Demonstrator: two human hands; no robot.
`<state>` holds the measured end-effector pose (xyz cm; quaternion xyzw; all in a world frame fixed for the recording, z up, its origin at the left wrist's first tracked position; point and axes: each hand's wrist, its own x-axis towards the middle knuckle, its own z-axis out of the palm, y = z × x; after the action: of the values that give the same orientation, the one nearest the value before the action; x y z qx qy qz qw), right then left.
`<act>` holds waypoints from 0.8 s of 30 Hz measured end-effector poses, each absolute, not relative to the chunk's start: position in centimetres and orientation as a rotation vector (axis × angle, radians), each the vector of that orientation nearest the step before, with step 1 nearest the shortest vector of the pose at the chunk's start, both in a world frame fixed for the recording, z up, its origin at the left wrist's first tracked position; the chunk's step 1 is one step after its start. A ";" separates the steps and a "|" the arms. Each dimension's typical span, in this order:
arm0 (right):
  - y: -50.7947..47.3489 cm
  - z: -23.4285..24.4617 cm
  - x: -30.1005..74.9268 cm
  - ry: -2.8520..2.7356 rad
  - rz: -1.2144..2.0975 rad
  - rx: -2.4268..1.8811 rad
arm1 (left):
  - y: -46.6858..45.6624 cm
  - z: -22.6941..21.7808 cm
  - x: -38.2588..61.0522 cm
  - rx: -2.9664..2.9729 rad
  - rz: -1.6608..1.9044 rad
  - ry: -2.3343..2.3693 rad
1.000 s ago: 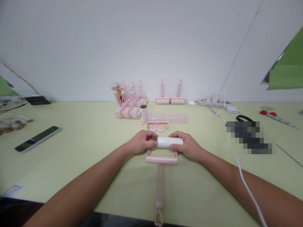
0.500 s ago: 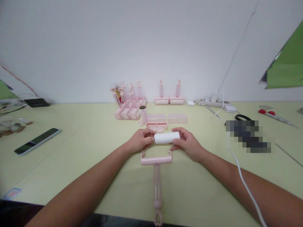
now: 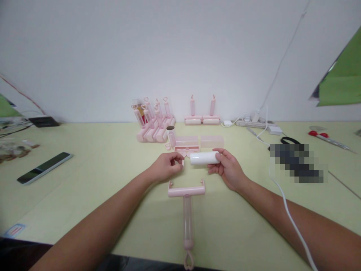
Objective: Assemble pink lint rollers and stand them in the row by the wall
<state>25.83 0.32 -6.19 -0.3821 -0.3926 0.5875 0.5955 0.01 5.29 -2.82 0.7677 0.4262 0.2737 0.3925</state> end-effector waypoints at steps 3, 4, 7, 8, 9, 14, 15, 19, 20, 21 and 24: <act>0.4 -6.3 25.9 -0.900 1.371 -0.874 | 4.9 -2.5 -0.1 2.279 0.593 1.188; 0.4 -6.4 25.9 -0.904 1.377 -0.870 | 4.8 -2.5 -0.1 2.365 0.555 1.210; 0.4 -6.4 25.9 -0.924 1.395 -0.854 | 4.8 -2.6 0.0 2.425 0.506 1.207; 0.4 -6.4 25.9 -0.928 1.398 -0.844 | 4.8 -2.6 0.0 2.430 0.494 1.198; 0.4 -6.4 25.9 -0.930 1.402 -0.835 | 4.9 -2.6 -0.1 2.427 0.489 1.187; 0.3 -6.6 25.9 -0.948 1.422 -0.814 | 5.0 -2.3 -0.2 2.241 0.597 1.092; 0.3 -6.6 25.9 -0.958 1.430 -0.810 | 4.9 -2.2 -0.2 2.201 0.627 1.063; -0.1 -6.4 25.8 -0.972 1.493 -0.779 | 4.4 -2.0 0.3 2.123 0.720 0.952; -0.2 -6.3 25.8 -0.969 1.516 -0.769 | 4.4 -2.1 0.4 2.099 0.750 0.940; -0.2 -6.2 25.8 -0.966 1.540 -0.757 | 4.4 -2.3 0.5 2.064 0.780 0.935; -0.2 -6.0 25.8 -0.962 1.615 -0.722 | 4.8 -2.9 0.6 1.909 0.841 0.943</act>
<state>25.79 -0.21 -6.04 -0.3031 -0.4036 0.6777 0.5347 0.58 4.84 -2.94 0.7594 0.3751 0.3346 0.4131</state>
